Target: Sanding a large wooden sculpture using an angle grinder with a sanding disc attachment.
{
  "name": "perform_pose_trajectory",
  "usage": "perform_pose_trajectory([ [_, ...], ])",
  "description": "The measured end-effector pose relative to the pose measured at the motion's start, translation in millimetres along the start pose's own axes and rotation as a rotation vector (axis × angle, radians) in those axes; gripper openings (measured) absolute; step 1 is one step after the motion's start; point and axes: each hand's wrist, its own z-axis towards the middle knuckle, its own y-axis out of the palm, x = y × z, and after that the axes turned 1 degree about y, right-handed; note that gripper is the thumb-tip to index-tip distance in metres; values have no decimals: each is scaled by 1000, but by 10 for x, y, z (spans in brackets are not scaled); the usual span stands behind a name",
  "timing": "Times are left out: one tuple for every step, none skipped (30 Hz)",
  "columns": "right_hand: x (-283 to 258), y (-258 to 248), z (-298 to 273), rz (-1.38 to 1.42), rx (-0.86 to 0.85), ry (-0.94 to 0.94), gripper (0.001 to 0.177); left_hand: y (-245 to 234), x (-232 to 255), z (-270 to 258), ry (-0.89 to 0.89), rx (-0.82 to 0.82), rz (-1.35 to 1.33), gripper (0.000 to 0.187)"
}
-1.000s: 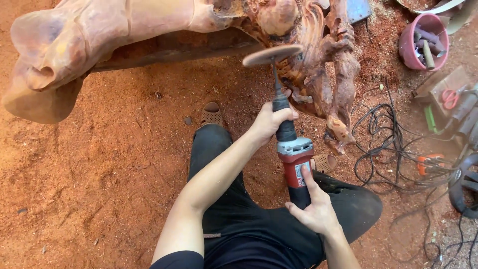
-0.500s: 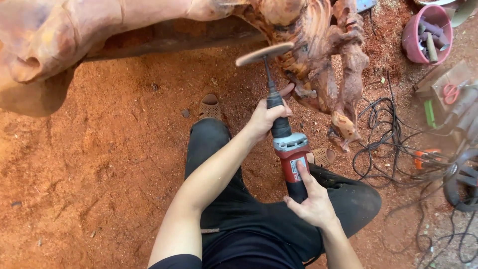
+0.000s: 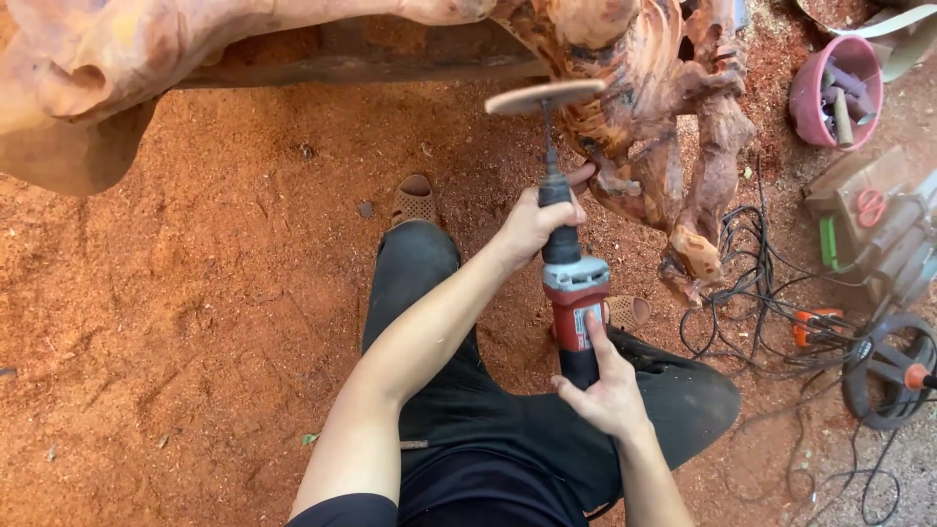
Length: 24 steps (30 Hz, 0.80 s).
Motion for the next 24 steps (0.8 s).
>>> perform_pose_trajectory([
  [-11, 7, -35, -1, 0, 1, 114, 54, 136, -48, -1, 0, -2, 18],
  [-15, 17, -67, -10, 10, -5, 113, 104, 266, -93, -3, -8, 59, 17],
  [-18, 21, -133, -19, 17, -5, 113, 162, 378, -158, -12, -14, 117, 17],
  [-7, 18, -113, -21, 14, 3, 113, 101, 239, -109, -19, -13, 113, 17],
  [2, 32, -90, -19, 16, -22, 111, 36, 109, -58, 3, -27, 63, 16],
  [5, 41, -71, -18, 17, -46, 109, -24, -17, -13, 24, -40, 13, 16],
  [20, 63, -40, -17, 20, -48, 109, -54, -42, 16, 26, -42, 14, 16],
  [28, 85, -13, -4, 21, -59, 108, -85, -60, 40, 19, -44, -3, 16],
  [36, 107, 19, 8, 18, -73, 107, -124, -76, 59, 14, -41, -21, 16],
  [26, 118, 54, 9, 17, -76, 107, -126, -43, 58, 17, -40, -20, 16],
  [18, 130, 75, -7, 14, -64, 108, -127, -19, 49, 11, -39, -54, 15],
  [14, 143, 99, -24, 11, -52, 108, -130, 1, 42, 5, -39, -88, 15],
  [29, 152, 112, -24, 11, -50, 108, -129, -1, 42, 3, -39, -89, 15],
  [44, 162, 128, -21, 1, -42, 109, -129, -2, 43, 2, -22, -126, 14],
  [54, 176, 150, -18, -6, -34, 109, -132, 4, 51, 0, -6, -162, 13],
  [-4, 165, 175, -18, -5, -32, 109, -136, 9, 66, -2, -8, -162, 13],
  [-56, 137, 197, -29, -22, -14, 110, -132, 4, 78, -7, 10, -192, 13],
  [-110, 118, 220, -40, -38, 3, 112, -135, 0, 89, -13, 27, -223, 13],
  [-116, 99, 237, -48, -42, 3, 112, -123, 45, 81, -11, 29, -230, 13],
  [-124, 83, 255, -52, -55, 29, 112, -115, 92, 73, -25, 36, -235, 13],
  [-136, 71, 272, -55, -68, 56, 113, -110, 142, 63, -39, 42, -240, 14],
  [-140, 75, 302, -62, -71, 57, 113, -127, 142, 88, -38, 44, -247, 14],
  [-143, 86, 327, -75, -74, 69, 115, -144, 141, 112, -57, 64, -243, 17],
  [-144, 93, 352, -87, -77, 82, 117, -157, 139, 137, -77, 84, -240, 20],
])
